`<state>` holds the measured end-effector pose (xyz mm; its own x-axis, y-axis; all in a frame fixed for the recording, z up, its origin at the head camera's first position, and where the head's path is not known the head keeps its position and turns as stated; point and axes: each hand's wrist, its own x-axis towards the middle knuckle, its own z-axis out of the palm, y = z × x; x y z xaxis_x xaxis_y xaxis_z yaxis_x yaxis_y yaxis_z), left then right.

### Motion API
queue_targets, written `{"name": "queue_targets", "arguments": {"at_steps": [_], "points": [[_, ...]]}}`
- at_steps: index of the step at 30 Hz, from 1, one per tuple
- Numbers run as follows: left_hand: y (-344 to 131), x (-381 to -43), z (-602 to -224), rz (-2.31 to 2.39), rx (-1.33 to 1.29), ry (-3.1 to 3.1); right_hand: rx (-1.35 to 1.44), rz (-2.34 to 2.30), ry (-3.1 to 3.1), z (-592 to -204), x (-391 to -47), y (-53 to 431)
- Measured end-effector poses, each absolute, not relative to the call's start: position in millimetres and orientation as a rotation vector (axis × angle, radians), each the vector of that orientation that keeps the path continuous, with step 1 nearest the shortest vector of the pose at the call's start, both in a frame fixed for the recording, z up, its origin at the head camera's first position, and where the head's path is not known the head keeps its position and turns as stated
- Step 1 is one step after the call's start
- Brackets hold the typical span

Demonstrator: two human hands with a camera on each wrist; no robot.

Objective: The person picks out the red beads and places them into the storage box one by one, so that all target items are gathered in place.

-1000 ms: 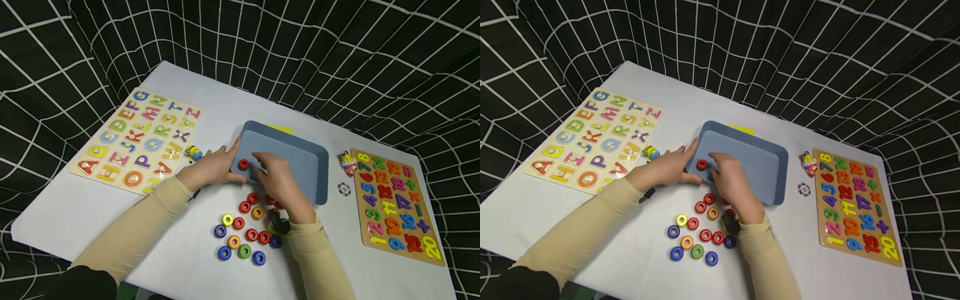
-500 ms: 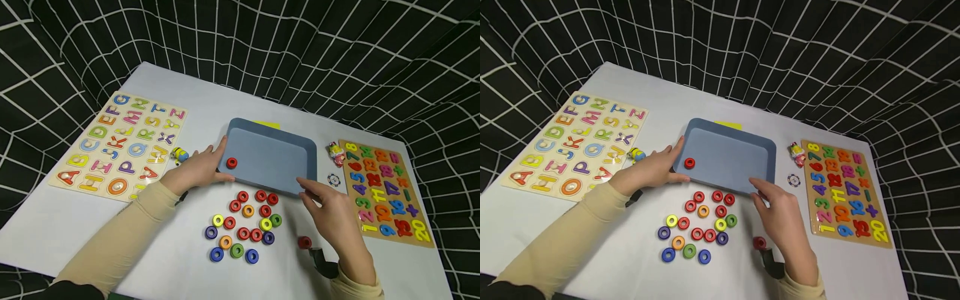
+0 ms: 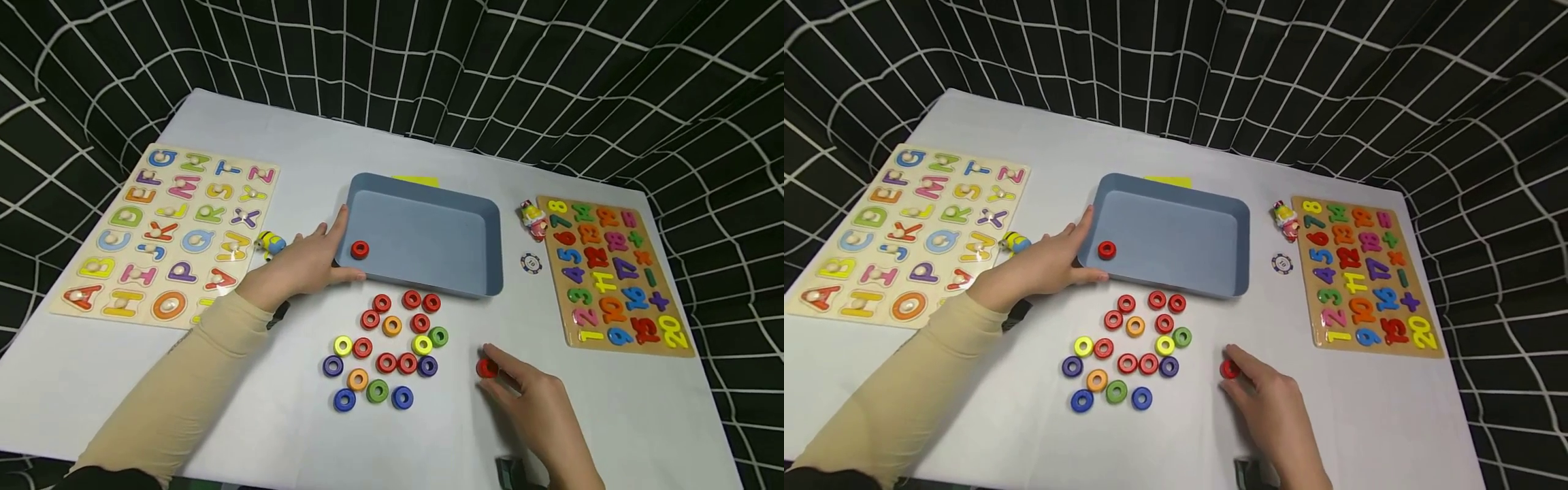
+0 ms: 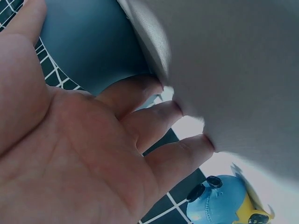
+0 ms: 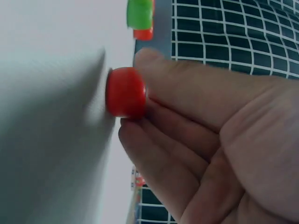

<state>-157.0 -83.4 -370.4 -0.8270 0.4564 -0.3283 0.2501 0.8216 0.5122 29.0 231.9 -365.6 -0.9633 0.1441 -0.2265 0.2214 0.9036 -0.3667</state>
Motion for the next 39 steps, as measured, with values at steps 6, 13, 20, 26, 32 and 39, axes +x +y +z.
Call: {"name": "queue_targets", "arguments": {"at_steps": [6,13,20,26,32,39], "points": [[-85,-157,-371,0.647,0.518,2.560,0.277,-0.531,2.888,-366,28,225],[-85,-159,-372,0.625,0.537,2.573,-0.013,-0.615,3.057,-347,1,213],[-87,-158,-373,0.630,0.529,2.574,-0.349,-0.702,3.061,-332,-65,173],[-85,-158,-372,0.605,0.530,2.601,-0.416,-0.609,2.962,-336,-108,139],[-82,-157,-372,0.619,0.543,2.594,-0.445,-0.552,2.942,-346,-122,123],[-86,-154,-373,0.630,0.533,2.611,-0.508,-0.566,2.930,-351,-128,117]]}}
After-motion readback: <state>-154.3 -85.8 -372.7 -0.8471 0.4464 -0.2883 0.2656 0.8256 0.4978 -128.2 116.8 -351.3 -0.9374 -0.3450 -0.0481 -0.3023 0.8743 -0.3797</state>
